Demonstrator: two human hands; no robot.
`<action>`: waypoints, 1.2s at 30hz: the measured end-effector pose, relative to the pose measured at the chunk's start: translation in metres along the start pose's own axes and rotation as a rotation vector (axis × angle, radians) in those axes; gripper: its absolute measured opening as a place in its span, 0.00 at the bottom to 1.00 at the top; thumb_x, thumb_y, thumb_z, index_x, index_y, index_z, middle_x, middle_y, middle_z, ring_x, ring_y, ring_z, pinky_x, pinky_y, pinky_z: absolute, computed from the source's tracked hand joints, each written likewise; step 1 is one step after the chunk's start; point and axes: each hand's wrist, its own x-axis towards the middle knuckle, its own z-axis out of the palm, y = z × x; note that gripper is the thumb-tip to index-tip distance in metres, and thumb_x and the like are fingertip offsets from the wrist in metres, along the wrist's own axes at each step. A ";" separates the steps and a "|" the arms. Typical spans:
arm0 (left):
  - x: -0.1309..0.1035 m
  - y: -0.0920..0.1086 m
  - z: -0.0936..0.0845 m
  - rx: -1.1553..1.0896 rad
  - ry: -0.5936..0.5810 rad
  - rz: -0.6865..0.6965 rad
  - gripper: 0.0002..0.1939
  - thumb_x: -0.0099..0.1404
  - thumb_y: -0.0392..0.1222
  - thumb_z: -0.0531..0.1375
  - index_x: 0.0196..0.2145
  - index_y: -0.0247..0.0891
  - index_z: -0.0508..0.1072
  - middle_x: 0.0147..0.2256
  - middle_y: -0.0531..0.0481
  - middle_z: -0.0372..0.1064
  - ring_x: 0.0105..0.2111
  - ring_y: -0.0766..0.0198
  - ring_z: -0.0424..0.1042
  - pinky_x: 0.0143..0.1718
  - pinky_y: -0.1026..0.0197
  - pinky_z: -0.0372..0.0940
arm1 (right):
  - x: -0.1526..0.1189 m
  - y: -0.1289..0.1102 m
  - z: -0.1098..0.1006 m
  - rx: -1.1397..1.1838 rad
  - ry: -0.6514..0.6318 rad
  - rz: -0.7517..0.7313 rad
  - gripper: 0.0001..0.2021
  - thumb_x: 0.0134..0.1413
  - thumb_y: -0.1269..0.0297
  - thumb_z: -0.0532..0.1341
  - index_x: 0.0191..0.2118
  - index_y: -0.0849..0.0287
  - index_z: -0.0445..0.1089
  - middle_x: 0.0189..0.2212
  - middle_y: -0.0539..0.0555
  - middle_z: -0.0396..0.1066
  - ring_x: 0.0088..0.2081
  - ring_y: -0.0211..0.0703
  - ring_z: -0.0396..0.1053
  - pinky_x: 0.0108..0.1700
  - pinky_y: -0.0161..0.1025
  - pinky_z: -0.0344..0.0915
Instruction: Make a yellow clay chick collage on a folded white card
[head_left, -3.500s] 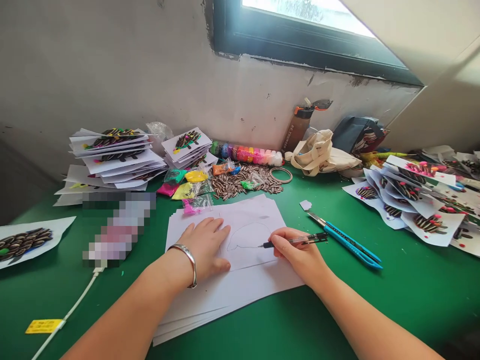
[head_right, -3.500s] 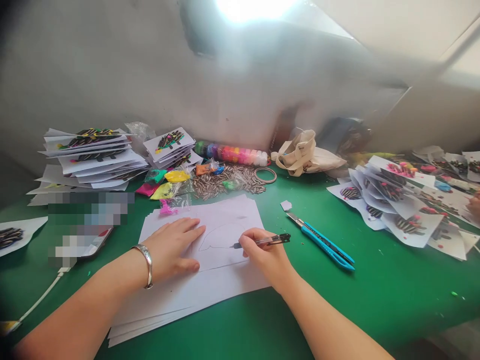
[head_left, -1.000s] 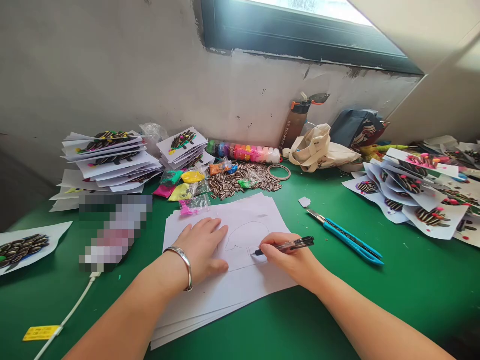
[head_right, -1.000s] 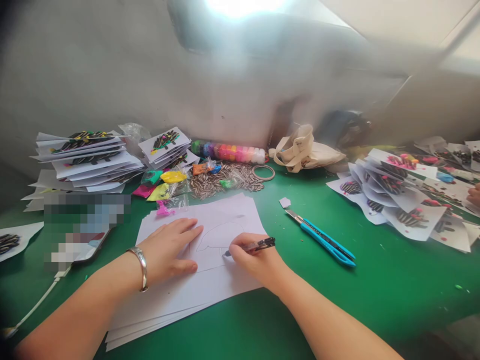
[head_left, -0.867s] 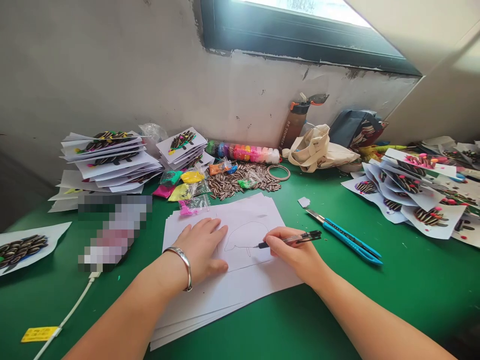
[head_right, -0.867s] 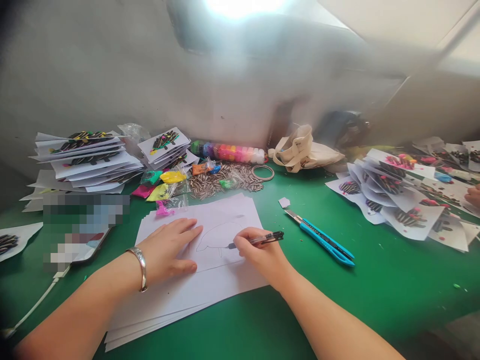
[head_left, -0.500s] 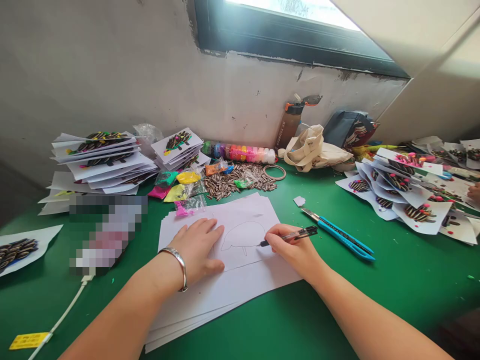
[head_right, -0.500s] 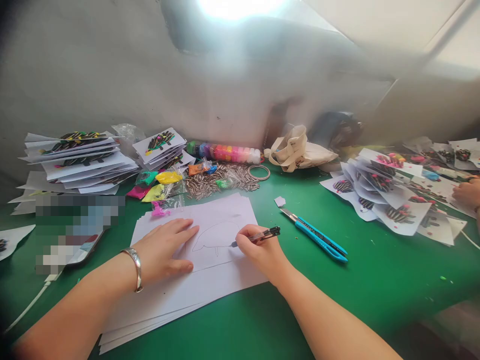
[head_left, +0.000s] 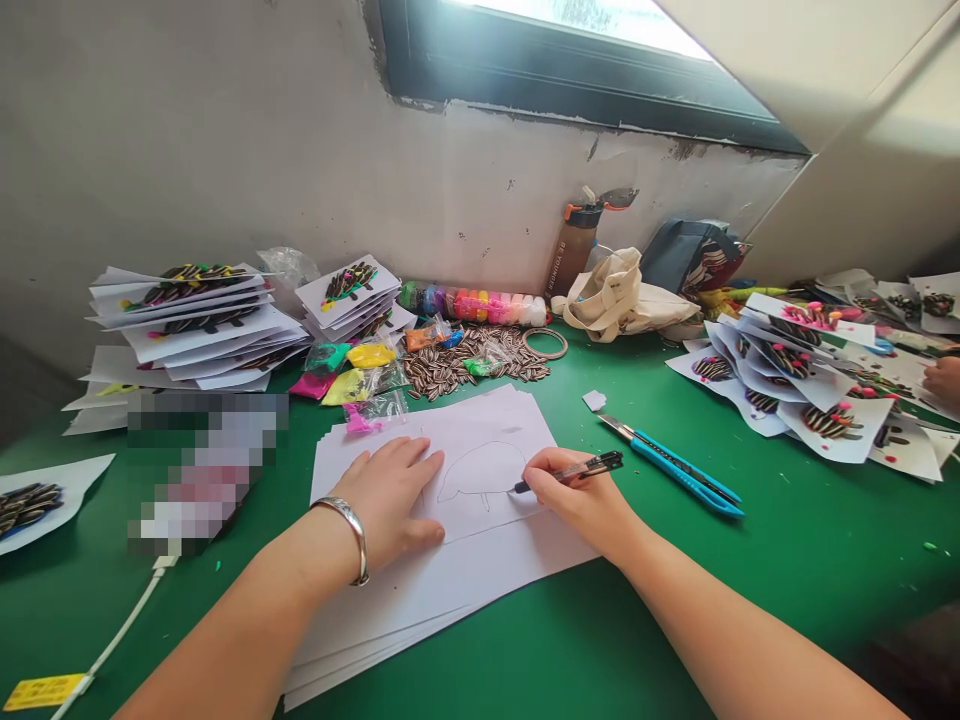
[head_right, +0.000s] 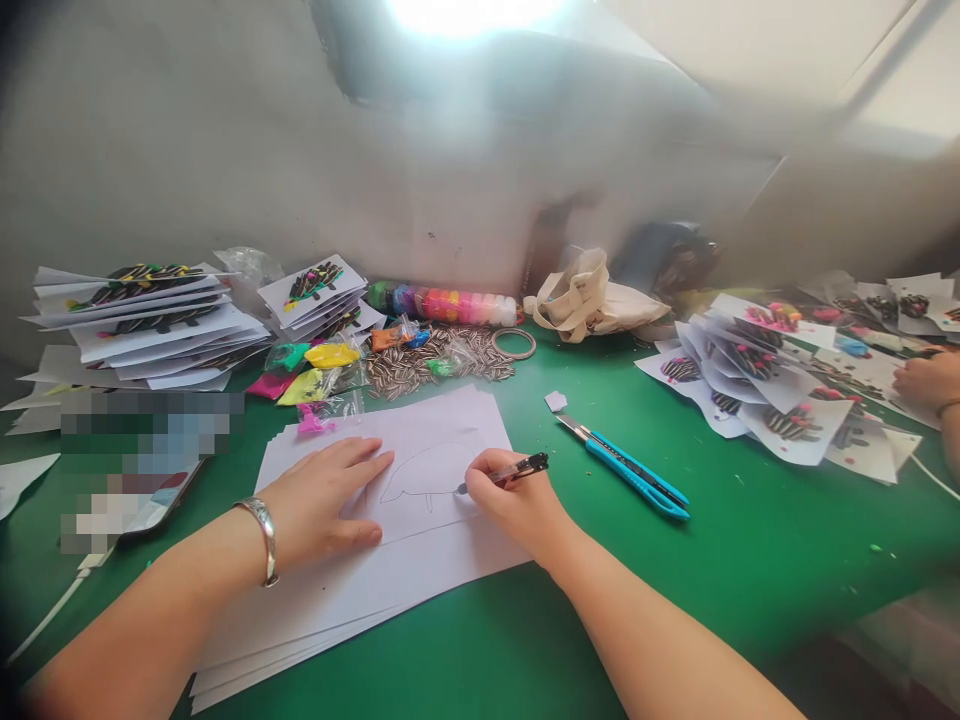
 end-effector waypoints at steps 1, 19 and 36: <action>0.000 0.000 0.000 0.001 -0.001 -0.001 0.36 0.52 0.54 0.60 0.58 0.42 0.63 0.62 0.42 0.52 0.62 0.47 0.50 0.59 0.44 0.51 | 0.000 -0.001 -0.001 0.002 -0.006 0.003 0.09 0.50 0.69 0.54 0.21 0.59 0.64 0.19 0.46 0.59 0.25 0.36 0.54 0.26 0.34 0.50; -0.002 0.000 -0.002 -0.012 0.003 0.009 0.35 0.53 0.54 0.60 0.58 0.40 0.63 0.62 0.40 0.52 0.61 0.46 0.50 0.59 0.43 0.51 | 0.000 0.001 0.000 0.036 0.016 0.005 0.10 0.49 0.68 0.54 0.19 0.59 0.61 0.19 0.47 0.58 0.24 0.36 0.53 0.26 0.35 0.48; -0.002 0.001 -0.002 -0.030 0.006 0.006 0.35 0.52 0.53 0.60 0.57 0.41 0.64 0.62 0.41 0.52 0.61 0.46 0.50 0.59 0.44 0.50 | -0.001 -0.005 -0.002 0.064 -0.015 0.025 0.09 0.50 0.66 0.55 0.21 0.59 0.64 0.20 0.47 0.59 0.25 0.37 0.54 0.27 0.35 0.50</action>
